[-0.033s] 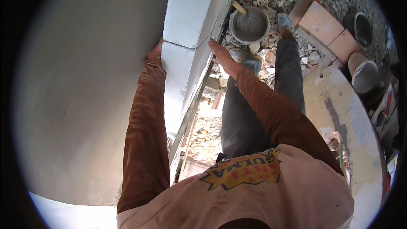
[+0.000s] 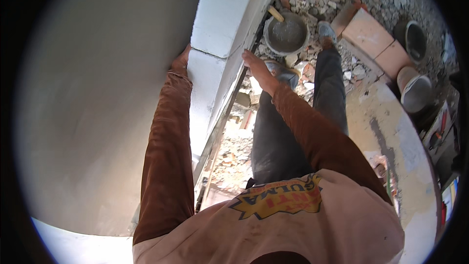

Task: The person lifts and places white rectangular wall panels along a curved wall, aligning them with a metal frame. They secure the panels using wire ties and pliers, then briefly handle a bucket. The work occurs in a construction area with debris and building materials on the floor.

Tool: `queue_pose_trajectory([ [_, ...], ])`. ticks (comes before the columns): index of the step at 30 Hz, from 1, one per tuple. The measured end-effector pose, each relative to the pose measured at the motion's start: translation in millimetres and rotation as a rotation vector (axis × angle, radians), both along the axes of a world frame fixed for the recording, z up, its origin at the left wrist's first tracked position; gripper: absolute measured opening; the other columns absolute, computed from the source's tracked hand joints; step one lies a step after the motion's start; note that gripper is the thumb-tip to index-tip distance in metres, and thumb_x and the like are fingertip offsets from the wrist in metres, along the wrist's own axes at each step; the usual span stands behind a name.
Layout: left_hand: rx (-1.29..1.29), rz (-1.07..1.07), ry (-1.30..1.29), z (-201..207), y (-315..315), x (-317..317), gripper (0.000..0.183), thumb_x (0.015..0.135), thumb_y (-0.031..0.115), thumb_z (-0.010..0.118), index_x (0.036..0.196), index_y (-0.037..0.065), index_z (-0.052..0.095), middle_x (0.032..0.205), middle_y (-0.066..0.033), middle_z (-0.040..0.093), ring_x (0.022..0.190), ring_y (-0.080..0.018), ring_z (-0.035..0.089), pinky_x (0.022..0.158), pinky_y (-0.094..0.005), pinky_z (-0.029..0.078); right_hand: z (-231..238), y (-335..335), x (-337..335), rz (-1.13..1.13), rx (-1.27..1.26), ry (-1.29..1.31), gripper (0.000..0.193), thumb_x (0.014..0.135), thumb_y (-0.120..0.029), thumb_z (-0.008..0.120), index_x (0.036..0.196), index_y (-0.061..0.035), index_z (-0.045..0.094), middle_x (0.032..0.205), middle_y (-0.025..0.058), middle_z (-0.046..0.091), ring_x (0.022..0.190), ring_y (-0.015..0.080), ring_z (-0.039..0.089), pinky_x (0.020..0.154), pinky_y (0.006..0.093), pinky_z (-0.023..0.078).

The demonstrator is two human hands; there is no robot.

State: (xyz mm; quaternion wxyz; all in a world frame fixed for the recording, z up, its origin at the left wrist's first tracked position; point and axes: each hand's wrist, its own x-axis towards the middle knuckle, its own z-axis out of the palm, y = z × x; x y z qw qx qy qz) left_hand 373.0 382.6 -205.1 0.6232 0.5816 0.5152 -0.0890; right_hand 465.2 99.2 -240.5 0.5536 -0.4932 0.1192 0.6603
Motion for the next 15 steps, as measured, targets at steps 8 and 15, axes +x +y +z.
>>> queue_pose_trajectory([
  [8,0.031,0.009,0.037,85.2,-33.7,48.5,0.060,0.100,0.048,0.049,0.143,0.006,0.051,0.147,-0.0122,0.048,0.135,-0.0259,0.043,0.115,-0.0323,0.032,31.9,-132.8,75.9,0.397,0.008,-0.598,0.019,0.090,-0.019,0.068,0.083,-0.0014,0.070,0.072,-0.0024,0.060,0.068,0.0077,0.053,0.062,0.0268,0.042],
  [15,0.447,-0.204,-0.055,162.5,-99.8,17.9,0.057,0.100,0.047,0.052,0.140,0.006,0.053,0.147,-0.0174,0.049,0.135,-0.0312,0.047,0.115,-0.0358,0.035,84.8,-149.5,122.8,0.614,0.003,-0.956,0.020,0.086,-0.015,0.070,0.076,-0.0008,0.059,0.070,0.0022,0.059,0.067,0.0107,0.054,0.062,0.0318,0.045],
])
